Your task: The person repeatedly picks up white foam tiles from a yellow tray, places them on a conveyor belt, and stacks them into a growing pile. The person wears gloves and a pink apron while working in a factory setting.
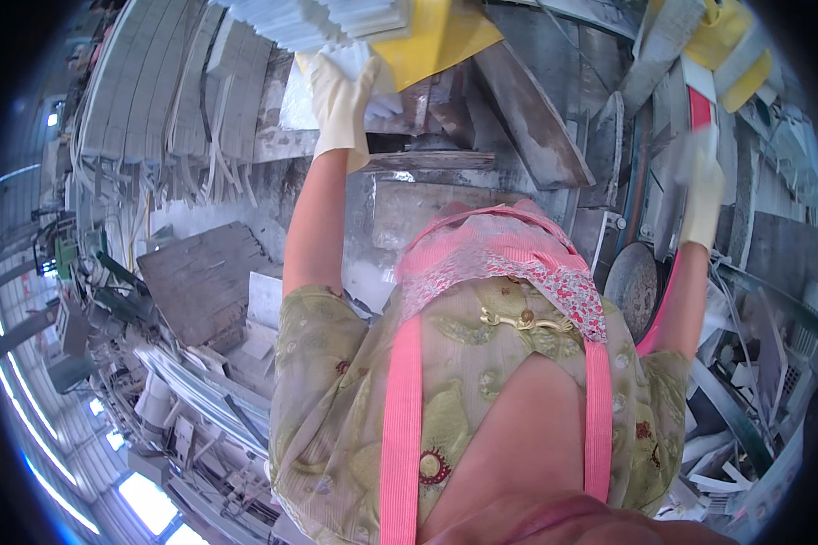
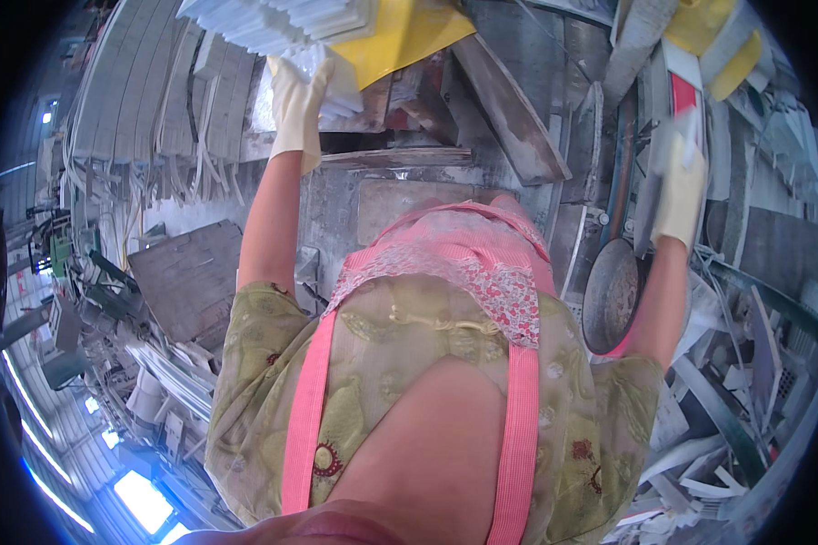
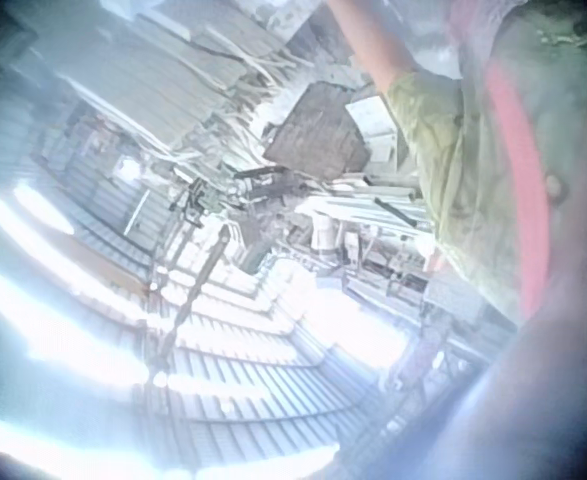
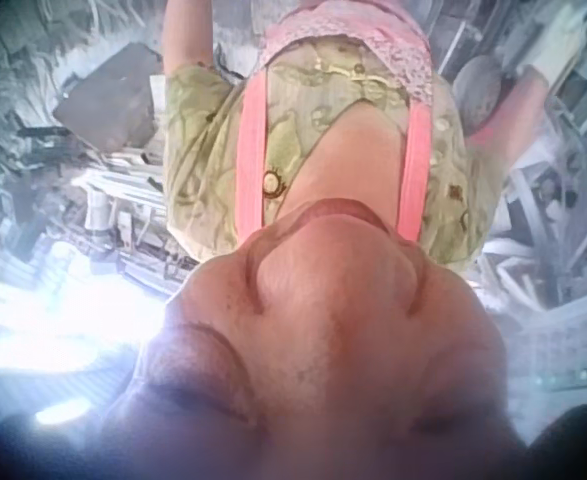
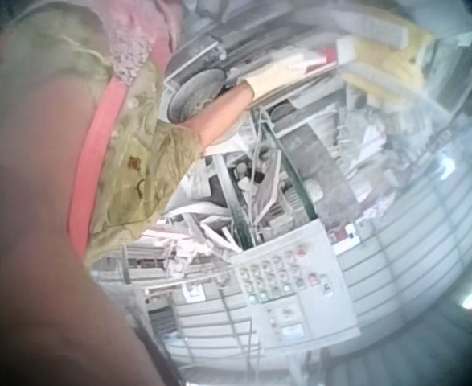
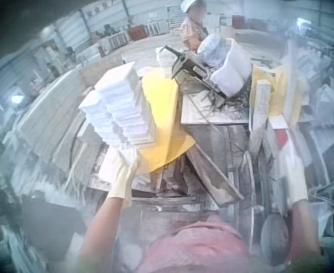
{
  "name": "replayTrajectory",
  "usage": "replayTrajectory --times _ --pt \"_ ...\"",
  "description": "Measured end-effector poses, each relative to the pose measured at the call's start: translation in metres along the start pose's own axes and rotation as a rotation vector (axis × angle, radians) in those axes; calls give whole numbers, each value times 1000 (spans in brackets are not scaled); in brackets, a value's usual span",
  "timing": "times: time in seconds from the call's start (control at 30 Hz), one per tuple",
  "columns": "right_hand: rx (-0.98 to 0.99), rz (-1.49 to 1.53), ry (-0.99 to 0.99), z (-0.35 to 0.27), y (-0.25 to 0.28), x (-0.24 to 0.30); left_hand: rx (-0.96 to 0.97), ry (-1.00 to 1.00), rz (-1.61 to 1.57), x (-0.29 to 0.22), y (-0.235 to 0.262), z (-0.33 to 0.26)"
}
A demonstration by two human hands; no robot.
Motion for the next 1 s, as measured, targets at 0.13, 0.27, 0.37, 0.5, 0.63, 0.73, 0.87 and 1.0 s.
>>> replayTrajectory --times 0.13,0.27,0.37,0.5,0.63,0.73,0.87,1.0 --pt "279 187 306 -62 -172 109 -41 -20 97 -10 11 5" --pt "541 535 148 -135 -319 170 6 49 95 -1 6 10" --pt "643 434 199 -148 -385 202 20 14 89 -1 4 13" --pt "756 291 359 -158 -432 213 39 -16 90 0 4 15" --pt "743 508 578 -165 -428 219 59 -58 79 0 -2 16" --pt "1048 620 137 -156 -444 185 72 -90 70 4 -12 21" --pt "779 -65 542 -120 -430 199 112 -156 65 1 -19 25" --pt "454 -291 977 -133 -422 235 -125 -155 -18 -22 8 17"
Point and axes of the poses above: each hand's wrist, its own z-axis towards the middle knuckle, its own y-axis out of the back of the hand, x = y × z, the point moved 10 cm from there along z, towards the middle knuckle, and after that the axes turned 3 degrees about -z, right-handed, at the moved point
